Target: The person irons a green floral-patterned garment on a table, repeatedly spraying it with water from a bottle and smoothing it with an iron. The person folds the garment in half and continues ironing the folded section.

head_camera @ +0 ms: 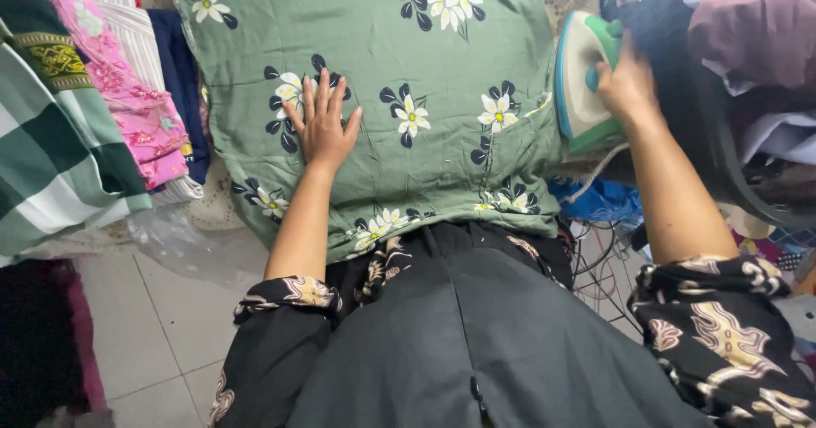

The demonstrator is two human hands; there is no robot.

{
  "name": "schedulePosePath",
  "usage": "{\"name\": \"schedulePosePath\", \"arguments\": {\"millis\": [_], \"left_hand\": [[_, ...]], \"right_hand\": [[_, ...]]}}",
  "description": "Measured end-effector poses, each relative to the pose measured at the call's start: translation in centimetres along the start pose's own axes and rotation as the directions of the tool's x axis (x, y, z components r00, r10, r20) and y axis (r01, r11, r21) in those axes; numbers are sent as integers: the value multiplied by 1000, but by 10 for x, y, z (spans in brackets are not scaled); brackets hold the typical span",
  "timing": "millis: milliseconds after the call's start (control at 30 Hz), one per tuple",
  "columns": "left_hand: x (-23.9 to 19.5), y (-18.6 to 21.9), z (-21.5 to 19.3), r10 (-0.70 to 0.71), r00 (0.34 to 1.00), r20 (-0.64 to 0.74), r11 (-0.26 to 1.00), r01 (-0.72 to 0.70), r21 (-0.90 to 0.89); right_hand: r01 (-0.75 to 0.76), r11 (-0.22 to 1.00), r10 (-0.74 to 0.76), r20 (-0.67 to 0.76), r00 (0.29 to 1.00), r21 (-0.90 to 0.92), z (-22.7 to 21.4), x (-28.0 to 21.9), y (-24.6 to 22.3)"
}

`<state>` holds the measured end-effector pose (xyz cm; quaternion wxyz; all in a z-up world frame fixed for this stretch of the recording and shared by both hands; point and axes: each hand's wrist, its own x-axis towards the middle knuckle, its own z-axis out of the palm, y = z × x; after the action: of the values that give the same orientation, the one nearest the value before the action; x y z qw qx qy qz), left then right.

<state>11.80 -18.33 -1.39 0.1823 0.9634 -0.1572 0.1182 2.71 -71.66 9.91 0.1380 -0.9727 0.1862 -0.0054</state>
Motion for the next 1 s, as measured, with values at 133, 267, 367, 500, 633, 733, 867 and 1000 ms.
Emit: {"name": "schedulePosePath", "arguments": {"millis": [133, 267, 367, 500, 633, 733, 867, 1000], "left_hand": [[-4, -32, -4, -115, 993, 17, 872, 109, -478], [-33, -66, -72, -153, 939, -307, 839, -41, -542], [-68, -124, -68, -248, 895, -370, 913, 89, -398], [-99, -152, -50, -324, 882, -342, 910, 192, -366], [-108, -153, -47, -423, 860, -287, 877, 309, -368], [-104, -142, -61, -470, 843, -261, 835, 329, -440], [-100, -141, -62, -589, 790, -169, 705, 400, -585], [-89, -157, -46, -654, 746, -126, 634, 449, -629]], "right_hand": [[199, 958, -246, -239, 939, -206, 0, 11, -37], [527, 848, -456, -438, 775, 49, 41, -9, -68], [420, 893, -335, -386, 860, 161, 136, -38, -39], [410, 912, -373, -452, 810, -19, 148, -60, -39], [374, 927, -335, -456, 824, -6, 145, -58, -35], [320, 947, -296, -454, 840, -26, 156, -48, -24], [143, 990, -129, -390, 912, 8, 168, -30, -24], [3, 1000, 7, -326, 945, 30, 193, -7, -14]]}}
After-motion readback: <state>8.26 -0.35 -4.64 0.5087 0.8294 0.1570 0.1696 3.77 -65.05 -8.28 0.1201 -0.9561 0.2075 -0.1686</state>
